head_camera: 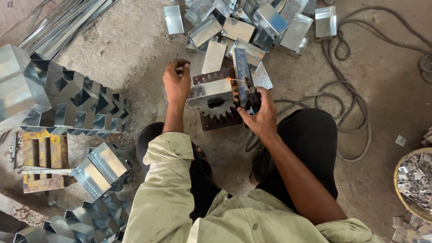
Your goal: The person sits on the floor and uses a handheld welding torch to weld small rectangular metal pieces. They pick up pieces from a pile, place them on a gear-shaped jig, weld them, and then move the finished pieces to a stack.
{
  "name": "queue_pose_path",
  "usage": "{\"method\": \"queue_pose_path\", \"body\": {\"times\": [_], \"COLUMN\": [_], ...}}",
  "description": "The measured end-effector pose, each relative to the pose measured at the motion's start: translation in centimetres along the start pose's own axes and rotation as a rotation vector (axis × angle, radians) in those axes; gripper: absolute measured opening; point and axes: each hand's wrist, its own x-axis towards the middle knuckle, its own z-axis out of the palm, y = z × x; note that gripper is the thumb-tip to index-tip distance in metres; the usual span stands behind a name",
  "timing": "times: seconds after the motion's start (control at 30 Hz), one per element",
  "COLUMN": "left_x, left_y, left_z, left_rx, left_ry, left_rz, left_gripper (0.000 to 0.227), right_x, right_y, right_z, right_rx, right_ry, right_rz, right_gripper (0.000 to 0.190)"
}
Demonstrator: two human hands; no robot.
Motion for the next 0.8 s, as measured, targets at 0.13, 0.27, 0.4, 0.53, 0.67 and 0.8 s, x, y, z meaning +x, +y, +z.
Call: {"method": "queue_pose_path", "body": {"times": [0.13,0.27,0.4,0.53,0.67,0.8], "left_x": [-0.1,0.0,-0.1,0.1,0.0,0.1], "left_y": [-0.4,-0.9,-1.6,-3.2,-3.9,-2.7], "left_z": [0.1,0.3,0.3,0.6,0.9,0.4], "left_rx": [-0.004,0.083,0.087,0.174,0.211,0.14], "left_ry": [-0.014,-0.006,-0.047,-0.02,0.002,0.101], "left_rz": [0.011,0.045,-0.05,0.065,0.084,0.033], "left_gripper": [0.008,0.009,0.013,0.01,0.013,0.019], "right_x": [0.0,-0.1,0.1,0.1,0.2,0.1], "right_y": [-0.2,-0.8,-1.2,-1.5,-1.6,-1.3], "right_z": [0.0,-0.2,-0.4,-0.2,-0.4,-0.4], "right_rx": [0.012,0.101,0.084,0.181,0.156,0.232], "right_ry": [-0.001,0.006,0.002,0.013,0.006,0.024], "right_rz": [-0.021,0.035,-0.031,-0.022,0.004,-0.035], "right_gripper": [0.074,0.072,0.071,0.064,0.071,0.067]}}
